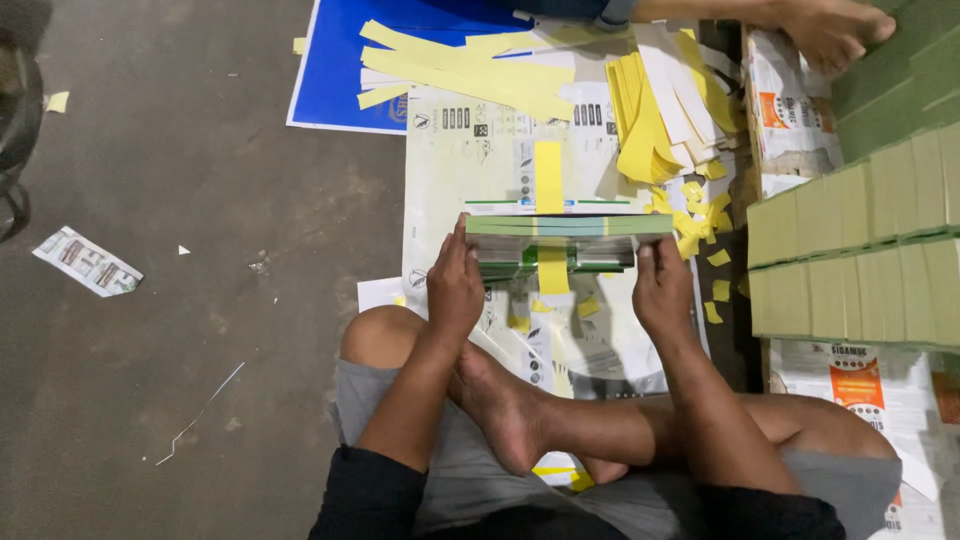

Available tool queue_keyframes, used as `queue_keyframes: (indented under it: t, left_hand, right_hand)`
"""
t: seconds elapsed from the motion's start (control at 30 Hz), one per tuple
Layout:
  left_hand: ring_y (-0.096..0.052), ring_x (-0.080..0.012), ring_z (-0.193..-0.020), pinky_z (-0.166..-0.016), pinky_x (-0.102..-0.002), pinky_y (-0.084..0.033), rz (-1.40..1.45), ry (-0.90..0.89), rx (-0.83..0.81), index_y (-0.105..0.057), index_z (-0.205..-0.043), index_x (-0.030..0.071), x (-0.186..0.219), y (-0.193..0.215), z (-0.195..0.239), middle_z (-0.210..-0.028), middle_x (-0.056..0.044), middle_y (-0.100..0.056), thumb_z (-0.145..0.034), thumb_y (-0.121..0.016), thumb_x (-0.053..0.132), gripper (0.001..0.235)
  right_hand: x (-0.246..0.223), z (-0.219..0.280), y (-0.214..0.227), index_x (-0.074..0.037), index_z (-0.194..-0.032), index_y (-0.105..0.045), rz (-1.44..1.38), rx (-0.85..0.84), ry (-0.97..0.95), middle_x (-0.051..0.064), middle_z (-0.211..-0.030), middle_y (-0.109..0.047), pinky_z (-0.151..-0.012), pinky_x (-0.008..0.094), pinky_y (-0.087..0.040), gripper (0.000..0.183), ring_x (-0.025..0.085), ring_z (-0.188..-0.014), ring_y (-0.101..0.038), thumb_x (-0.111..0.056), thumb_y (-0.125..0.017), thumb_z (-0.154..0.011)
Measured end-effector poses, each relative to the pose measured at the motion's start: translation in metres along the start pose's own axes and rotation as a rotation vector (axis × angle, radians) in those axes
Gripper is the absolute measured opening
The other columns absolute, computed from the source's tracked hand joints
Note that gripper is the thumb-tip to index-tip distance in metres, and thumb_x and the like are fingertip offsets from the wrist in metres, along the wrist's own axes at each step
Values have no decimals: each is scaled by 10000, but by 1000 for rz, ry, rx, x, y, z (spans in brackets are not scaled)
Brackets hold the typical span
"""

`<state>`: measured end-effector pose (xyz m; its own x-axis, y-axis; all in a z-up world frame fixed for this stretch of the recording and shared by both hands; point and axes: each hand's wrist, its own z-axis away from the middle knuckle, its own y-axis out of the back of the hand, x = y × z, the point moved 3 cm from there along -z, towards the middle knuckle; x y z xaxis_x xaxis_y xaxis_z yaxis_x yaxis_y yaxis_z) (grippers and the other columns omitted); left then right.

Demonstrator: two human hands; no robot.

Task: Bundling stacks of printed cardboard boxes using yellow paper strips.

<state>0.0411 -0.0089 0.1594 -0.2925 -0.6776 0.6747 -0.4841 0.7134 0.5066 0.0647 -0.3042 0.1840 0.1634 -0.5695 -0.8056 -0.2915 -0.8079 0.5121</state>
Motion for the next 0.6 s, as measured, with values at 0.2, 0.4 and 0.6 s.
queue_keyframes:
  t: [0.2,0.4,0.6]
  left_hand:
    - [-686,-449,-1089,-1022,-504,-533,75,160,-160,-419,-1534,-9,-9,-2,-5,-1229,-314,-658,-1042,-504,83,508]
    - [-729,-381,-995,-1097,-493,-492,34,93,-62,-517,-1482,28,-5,5,-7,-1155,-242,-743,-1059,-523,67,425]
    - [-723,-352,-919,-1129,-475,-466,-48,159,-144,-542,-1486,25,-14,4,-6,-1006,-195,-742,-1034,-540,47,453]
  right_hand:
    - [15,-3,-3,-3,-1097,-591,59,-60,-28,99,-717,-573,-574,329,-412,116,145,-619,-515,-108,-550,-1070]
    - [17,-8,2,24,-997,-540,69,-77,-9,157,-738,-518,-617,345,-410,165,206,-664,-449,-95,-587,-1101]
    - [13,-9,5,33,-976,-537,88,-30,133,152,-867,-531,-665,331,-442,127,205,-702,-494,-29,-634,-1029]
